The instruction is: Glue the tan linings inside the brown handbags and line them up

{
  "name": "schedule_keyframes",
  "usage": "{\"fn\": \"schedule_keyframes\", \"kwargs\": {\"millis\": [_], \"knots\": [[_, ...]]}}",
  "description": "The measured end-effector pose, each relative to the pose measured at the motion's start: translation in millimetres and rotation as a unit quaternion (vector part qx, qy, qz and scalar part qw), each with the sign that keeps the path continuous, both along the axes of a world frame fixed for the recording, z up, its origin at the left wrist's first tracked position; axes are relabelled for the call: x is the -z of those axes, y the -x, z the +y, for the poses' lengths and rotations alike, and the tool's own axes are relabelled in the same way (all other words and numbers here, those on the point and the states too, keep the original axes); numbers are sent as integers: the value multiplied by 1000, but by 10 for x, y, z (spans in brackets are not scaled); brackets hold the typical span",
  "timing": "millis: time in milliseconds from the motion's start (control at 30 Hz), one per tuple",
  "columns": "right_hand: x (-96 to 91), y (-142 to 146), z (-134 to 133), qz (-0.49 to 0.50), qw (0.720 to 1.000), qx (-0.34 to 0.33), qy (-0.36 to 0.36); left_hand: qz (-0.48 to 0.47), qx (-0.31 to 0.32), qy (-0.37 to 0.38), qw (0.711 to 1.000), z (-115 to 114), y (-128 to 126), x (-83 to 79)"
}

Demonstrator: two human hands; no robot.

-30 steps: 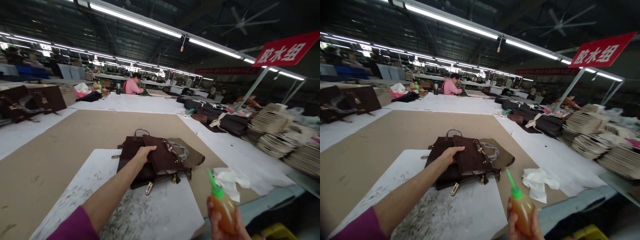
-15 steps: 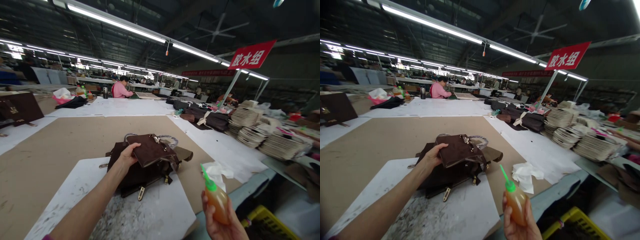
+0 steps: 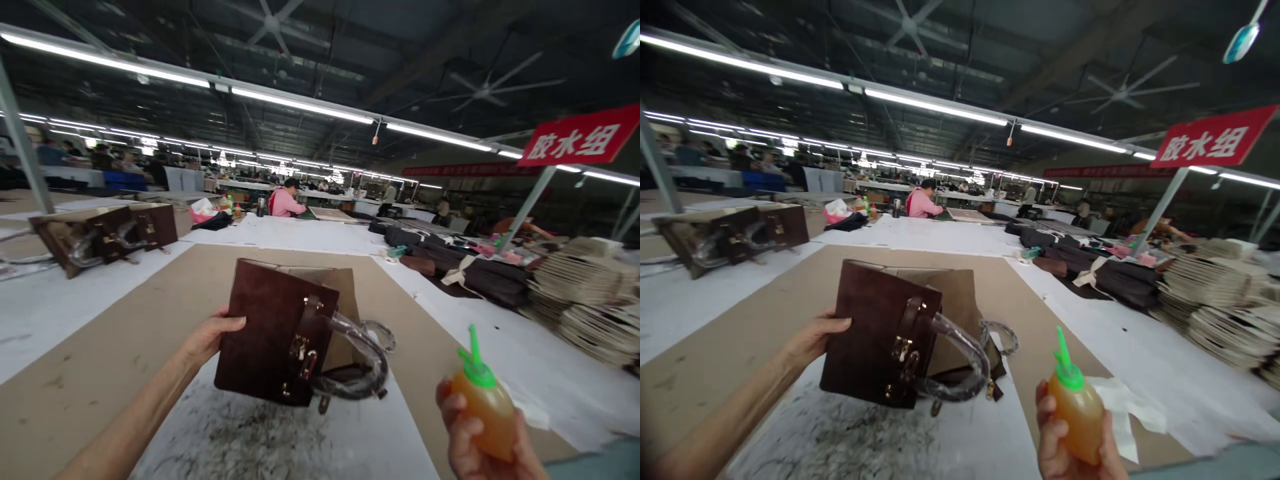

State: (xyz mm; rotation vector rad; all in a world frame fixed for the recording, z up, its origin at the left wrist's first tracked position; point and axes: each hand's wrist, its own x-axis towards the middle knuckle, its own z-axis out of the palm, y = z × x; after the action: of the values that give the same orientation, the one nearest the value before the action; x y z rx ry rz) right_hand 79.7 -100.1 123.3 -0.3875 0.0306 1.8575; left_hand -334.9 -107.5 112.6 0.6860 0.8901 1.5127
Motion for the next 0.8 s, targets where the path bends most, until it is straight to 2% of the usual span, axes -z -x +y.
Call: {"fn": "schedule_keyframes", "kwargs": {"millis": [167,300,400,600,700,800], "knots": [[-315,520,15,-21,999,-38,-2,101,-20,-11,995,-530,169,167],[-584,985,-28,-57,997,-38,33,123,-41,-19,991,-749,105,317],[-709,1267,-38,-63,997,-43,21,134,-79,-13,988,-844,11,349],[-907,1604,45,-72,993,-84,-40,96,-147,4,984,-915,-54,302],[-1058,1768,43,-77,990,-101,-69,65,-195,15,978,-979,-70,182],[-1171,1969,-10,-79,985,-123,-90,102,-259,15,960,-1105,-173,38]]}}
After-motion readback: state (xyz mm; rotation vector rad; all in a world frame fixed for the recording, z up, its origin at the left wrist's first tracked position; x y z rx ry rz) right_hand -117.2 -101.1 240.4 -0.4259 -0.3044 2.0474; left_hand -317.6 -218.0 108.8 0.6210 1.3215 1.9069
